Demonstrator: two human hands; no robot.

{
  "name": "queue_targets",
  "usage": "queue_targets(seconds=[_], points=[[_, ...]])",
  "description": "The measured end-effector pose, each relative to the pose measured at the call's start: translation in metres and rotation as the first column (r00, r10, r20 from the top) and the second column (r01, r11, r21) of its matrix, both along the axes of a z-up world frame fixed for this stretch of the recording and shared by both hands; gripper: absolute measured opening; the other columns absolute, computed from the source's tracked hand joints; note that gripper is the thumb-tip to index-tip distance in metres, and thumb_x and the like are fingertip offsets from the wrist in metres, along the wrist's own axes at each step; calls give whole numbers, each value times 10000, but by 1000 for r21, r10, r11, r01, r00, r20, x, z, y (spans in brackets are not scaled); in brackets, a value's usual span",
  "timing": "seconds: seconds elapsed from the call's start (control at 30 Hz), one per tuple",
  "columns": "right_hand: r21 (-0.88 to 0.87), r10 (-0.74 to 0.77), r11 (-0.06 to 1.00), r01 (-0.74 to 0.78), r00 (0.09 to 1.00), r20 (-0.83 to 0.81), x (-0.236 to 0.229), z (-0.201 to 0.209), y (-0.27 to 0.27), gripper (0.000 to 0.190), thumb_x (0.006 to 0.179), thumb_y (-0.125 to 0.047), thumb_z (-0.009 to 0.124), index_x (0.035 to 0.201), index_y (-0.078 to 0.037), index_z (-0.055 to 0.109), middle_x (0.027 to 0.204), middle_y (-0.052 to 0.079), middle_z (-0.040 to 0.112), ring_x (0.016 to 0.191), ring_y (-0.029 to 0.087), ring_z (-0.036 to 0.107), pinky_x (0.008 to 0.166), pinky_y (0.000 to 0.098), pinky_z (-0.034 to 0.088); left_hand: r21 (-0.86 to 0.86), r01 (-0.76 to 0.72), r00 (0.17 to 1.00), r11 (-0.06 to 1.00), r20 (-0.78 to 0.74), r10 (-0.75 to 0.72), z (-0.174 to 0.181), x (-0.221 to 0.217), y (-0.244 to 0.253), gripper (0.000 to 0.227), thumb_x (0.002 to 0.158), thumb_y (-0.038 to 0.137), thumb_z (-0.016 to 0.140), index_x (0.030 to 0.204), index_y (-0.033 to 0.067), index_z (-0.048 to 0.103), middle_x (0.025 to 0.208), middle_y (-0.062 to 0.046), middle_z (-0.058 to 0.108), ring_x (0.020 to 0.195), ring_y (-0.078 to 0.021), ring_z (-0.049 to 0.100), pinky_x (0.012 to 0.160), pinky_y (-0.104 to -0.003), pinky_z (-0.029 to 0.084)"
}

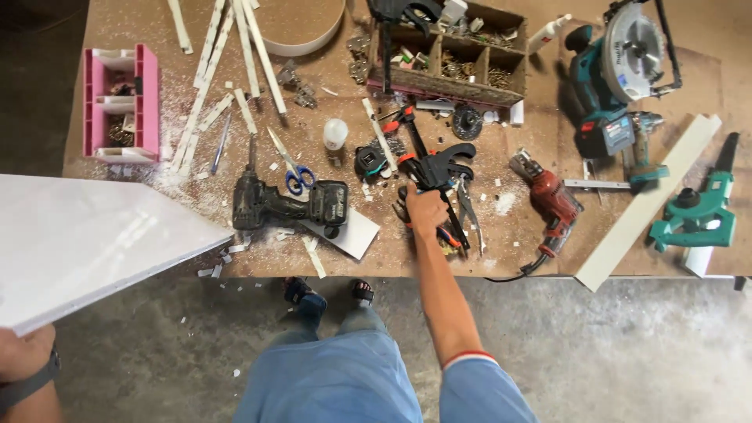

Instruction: Trimming the edges of white panels and snapping off pieces using pliers and a utility knife on a workshop bench.

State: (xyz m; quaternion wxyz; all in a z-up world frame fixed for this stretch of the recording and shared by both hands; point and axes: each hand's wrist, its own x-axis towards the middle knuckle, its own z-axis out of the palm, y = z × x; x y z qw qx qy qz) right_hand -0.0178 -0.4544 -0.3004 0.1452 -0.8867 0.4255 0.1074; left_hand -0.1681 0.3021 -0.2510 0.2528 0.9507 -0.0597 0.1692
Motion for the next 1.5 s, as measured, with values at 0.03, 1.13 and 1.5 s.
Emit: queue_targets(seconds=[0.03,1.13,1.5], points=[[22,-100,995,100,995,14,13,-7,1,686,813,-625,746,1083,5,729,1130,226,719,1083,392,668,928,505,512,-36,-7,1000,999,-24,6,-5,11,-18,258,1202,48,565,1407,-106,599,1319,-261,660,1187,-356,667,970,-401,553],[975,-197,-181,-129,976,93,-135,124,18,699,590,-114,551,1268,49,511,833,152,624,669,231,614,654,369,556,-216,119,946,969,323,-44,312,168,-292,350,982,225,390,986,134,728,864,-23,723,813,-163,640,872,-392,485],[754,552,136,-643,681,481,-181,156,237,481,970,-389,619,1322,-77,522,793,154,566,666,300,558,611,417,462,-966,-141,987,217,-120,109,298,-35,-187,864,838,87,549,1592,-50,152,1560,-260,379,1480,-416,400,1241,-568,357]])
